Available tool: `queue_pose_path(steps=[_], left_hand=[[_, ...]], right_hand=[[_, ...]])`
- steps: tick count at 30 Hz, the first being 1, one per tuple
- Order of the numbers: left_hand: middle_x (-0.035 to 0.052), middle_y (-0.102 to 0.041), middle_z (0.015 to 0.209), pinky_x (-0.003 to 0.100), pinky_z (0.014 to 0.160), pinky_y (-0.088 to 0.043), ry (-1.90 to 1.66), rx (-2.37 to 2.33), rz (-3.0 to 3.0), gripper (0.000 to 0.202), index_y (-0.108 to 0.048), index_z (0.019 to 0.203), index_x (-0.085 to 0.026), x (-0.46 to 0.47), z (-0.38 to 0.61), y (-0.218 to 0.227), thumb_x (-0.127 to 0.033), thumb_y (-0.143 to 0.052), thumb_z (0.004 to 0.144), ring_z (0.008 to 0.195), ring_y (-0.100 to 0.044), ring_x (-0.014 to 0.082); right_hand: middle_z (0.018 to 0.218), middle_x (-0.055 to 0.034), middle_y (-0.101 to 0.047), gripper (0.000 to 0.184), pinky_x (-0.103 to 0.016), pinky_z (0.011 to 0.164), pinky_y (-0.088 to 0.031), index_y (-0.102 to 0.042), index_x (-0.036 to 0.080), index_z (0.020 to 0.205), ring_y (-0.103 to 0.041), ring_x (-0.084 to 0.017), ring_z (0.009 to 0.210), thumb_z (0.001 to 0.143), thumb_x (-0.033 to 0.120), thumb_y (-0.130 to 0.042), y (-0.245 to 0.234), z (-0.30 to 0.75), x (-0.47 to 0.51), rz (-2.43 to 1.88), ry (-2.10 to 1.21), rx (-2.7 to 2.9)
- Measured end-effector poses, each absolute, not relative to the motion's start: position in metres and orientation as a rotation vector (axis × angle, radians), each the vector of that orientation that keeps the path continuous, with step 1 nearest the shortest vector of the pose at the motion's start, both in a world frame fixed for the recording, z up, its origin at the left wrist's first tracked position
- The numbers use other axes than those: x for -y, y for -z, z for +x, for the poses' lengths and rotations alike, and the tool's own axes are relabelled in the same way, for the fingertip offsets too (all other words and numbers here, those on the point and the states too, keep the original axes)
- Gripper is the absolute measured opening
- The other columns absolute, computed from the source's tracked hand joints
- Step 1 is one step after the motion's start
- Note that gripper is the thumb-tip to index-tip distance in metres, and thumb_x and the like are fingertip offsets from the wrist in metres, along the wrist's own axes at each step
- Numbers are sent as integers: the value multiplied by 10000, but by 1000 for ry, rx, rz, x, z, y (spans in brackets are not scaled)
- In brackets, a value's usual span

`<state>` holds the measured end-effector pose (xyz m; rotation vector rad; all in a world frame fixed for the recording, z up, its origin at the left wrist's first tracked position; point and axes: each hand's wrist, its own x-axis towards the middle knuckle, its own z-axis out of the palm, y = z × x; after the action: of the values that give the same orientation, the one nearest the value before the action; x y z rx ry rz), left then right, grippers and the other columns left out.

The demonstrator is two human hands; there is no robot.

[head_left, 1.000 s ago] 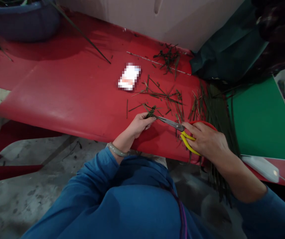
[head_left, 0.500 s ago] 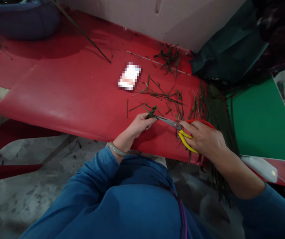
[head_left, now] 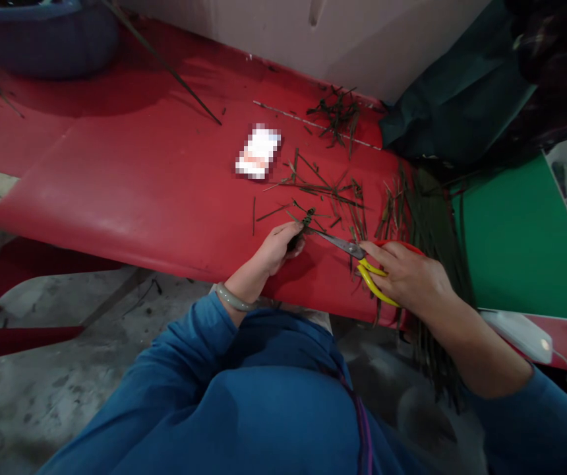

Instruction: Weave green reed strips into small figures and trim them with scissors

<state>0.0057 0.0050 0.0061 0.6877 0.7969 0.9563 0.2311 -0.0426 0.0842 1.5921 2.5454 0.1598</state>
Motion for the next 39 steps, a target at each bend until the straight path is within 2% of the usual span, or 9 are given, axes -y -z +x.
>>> queue_pose_path(steps=[9,17,22,26,28,30,34,36,39], left_hand=[[-47,-409,497,189,423,-234,-1001,-827,783,188,-484,697,-155,-5,9,-1,-334,-508,751,429,-356,47],[-53,-359,556,207,513,-263,-1044,-1102,1261,178,-451,664,-165,-2,13,5,-308,-485,763,522,-345,61],[-51,-344,546,227,524,-232,-996,-1291,1514,194,-422,648,-173,1,15,9,-314,-458,778,522,-327,72],[-56,-317,535,226,516,-218,-1033,-1309,1463,216,-396,618,-174,0,16,8,-311,-488,758,512,-306,68],[-59,-295,534,216,503,-218,-1087,-1237,1340,231,-382,600,-172,-1,15,6,-304,-504,745,506,-290,61],[-64,-283,526,205,476,-215,-1110,-1098,1160,226,-379,607,-173,-2,13,4,-305,-499,746,478,-274,53],[-73,-274,465,193,401,-202,-964,-701,827,208,-376,605,-179,-2,7,-4,-296,-468,751,393,-251,49],[-57,-295,444,188,382,-209,-860,-558,724,225,-377,577,-172,-1,3,-10,-294,-426,759,379,-272,53],[-40,-311,440,180,362,-231,-733,-399,573,241,-388,587,-169,-1,-3,-16,-314,-369,778,366,-292,63]], right_hand=[[778,-55,-586,431,-265,482,-247,-499,251,1207,-493,-149,608,830,418,-372,-83,232,45,1583,-263,-2498],[820,-55,-605,437,-254,476,-280,-513,250,1194,-515,-142,618,823,448,-393,-74,239,49,1616,-217,-2527],[825,-72,-622,418,-245,498,-339,-539,232,1161,-545,-154,661,825,442,-403,-76,240,52,1635,-124,-2568],[841,-66,-637,409,-248,535,-412,-558,216,1131,-588,-159,678,801,435,-457,-74,244,56,1820,-9,-2609],[865,-59,-647,411,-263,581,-454,-571,212,1102,-611,-172,718,759,434,-525,-69,247,57,1992,174,-2625],[859,-47,-652,437,-283,595,-481,-574,211,1069,-623,-185,727,695,437,-600,-65,248,56,2256,501,-2590],[757,-2,-626,510,-247,422,-442,-519,231,1054,-602,-152,574,607,423,-673,-60,232,41,2748,1562,-2169],[782,11,-620,485,-213,401,-424,-498,259,1023,-612,-140,604,595,389,-683,-59,215,29,2776,2018,-2000],[829,17,-615,498,-185,419,-429,-476,276,994,-629,-148,719,558,341,-707,-54,185,10,2646,2405,-1953]])
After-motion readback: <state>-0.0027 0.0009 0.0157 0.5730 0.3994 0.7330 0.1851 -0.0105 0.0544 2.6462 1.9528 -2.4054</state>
